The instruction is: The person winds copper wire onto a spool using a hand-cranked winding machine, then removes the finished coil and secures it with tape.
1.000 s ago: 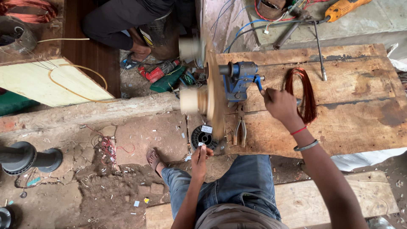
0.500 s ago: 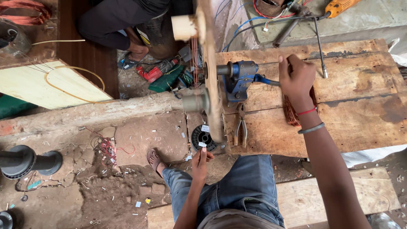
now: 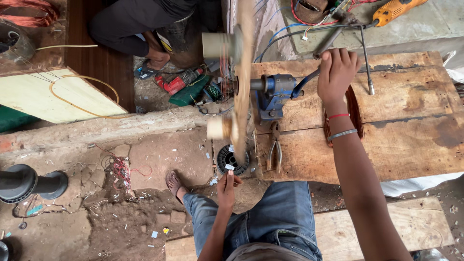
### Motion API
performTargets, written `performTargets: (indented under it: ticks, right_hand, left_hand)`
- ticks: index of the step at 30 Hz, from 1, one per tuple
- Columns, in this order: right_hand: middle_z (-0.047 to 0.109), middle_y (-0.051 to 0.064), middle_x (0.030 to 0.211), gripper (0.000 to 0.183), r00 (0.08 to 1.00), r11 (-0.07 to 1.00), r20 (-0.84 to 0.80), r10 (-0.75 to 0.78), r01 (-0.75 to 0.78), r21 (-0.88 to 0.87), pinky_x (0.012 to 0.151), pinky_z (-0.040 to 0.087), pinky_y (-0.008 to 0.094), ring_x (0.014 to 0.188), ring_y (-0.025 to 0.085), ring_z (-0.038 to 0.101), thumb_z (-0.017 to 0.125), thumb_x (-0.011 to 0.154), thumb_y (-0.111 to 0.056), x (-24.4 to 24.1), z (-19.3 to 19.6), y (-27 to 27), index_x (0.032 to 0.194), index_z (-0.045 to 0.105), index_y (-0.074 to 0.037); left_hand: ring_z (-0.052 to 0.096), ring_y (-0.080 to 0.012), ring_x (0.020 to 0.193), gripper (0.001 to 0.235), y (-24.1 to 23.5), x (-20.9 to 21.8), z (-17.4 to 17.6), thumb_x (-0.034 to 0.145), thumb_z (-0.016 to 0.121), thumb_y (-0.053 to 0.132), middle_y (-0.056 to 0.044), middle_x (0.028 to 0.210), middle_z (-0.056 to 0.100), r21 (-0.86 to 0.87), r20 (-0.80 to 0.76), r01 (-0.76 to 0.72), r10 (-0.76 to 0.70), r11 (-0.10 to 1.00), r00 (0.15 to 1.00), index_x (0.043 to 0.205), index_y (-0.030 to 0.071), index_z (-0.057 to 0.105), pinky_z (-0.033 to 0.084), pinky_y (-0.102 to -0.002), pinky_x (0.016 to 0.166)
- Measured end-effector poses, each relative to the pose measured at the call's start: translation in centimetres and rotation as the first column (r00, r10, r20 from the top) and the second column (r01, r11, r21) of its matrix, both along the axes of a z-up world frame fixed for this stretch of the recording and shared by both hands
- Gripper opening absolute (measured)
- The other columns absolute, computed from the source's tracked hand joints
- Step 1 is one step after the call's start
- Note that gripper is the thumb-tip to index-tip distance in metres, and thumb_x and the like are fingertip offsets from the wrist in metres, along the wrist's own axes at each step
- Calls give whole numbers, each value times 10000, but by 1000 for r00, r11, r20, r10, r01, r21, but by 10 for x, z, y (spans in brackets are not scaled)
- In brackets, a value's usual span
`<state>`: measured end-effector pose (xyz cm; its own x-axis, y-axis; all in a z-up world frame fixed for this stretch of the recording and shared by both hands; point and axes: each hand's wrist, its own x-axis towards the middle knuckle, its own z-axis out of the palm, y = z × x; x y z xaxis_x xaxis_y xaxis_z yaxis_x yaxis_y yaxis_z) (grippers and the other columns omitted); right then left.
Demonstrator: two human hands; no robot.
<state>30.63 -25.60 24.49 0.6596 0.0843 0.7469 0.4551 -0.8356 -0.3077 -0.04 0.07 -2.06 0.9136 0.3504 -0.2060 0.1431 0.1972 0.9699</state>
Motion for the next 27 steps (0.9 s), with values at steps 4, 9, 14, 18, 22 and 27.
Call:
performTargets:
  ticks: [4,9,14,18,22,27]
  right_hand:
    - [611,155,1222,270,978,977,20,209,-210,33,1192,265,531,1240,376,516,497,1132,-249,8,-10,-9,1223,590,-12]
    - [633,190,1369,217,946,950,-92,312,-308,51,1202,350,536,1403,449,474,532,1107,-51,23,-23,-21,1312,593,-8]
    - [663,192,1367,299,969,971,-116,220,-228,-69,1170,440,505,1371,435,545,562,1039,56,42,-42,-16,1319,635,-14]
    - [682,165,1346,446,992,974,-125,32,-59,-220,1062,515,443,1299,382,612,590,923,127,47,-68,-6,1323,669,-54]
    - [718,128,1264,491,962,937,-263,-77,-21,-349,939,552,438,1192,352,653,623,868,139,45,-79,3,1314,675,-62]
    - [725,141,1100,569,878,905,-447,-173,-36,-423,680,590,427,921,344,706,695,733,84,32,-103,0,1271,678,-101]
  left_hand:
    - [642,-137,647,473,4,0,-4,1059,496,361,-65,721,714,-12,-2,-20,20,1000,1000,809,8,686,520,-304,633]
    - [635,-138,645,495,4,0,-3,1068,495,363,-69,711,708,1,5,-23,23,1000,1000,795,-4,685,514,-305,627]
    - [643,-136,626,493,3,3,0,1063,494,365,-66,704,707,7,-16,-23,23,1000,1000,788,-1,676,527,-299,622]
    - [635,-138,605,501,4,3,-2,1064,493,362,-72,691,702,10,-21,-30,30,999,999,773,-4,673,524,-302,605]
    - [624,-133,611,496,2,2,-2,1068,500,360,-76,682,688,23,-25,-23,24,999,999,780,-10,663,520,-302,614]
    - [615,-128,622,498,2,1,2,1067,492,369,-65,690,676,-7,-43,-14,14,1000,999,790,-9,661,523,-304,627]
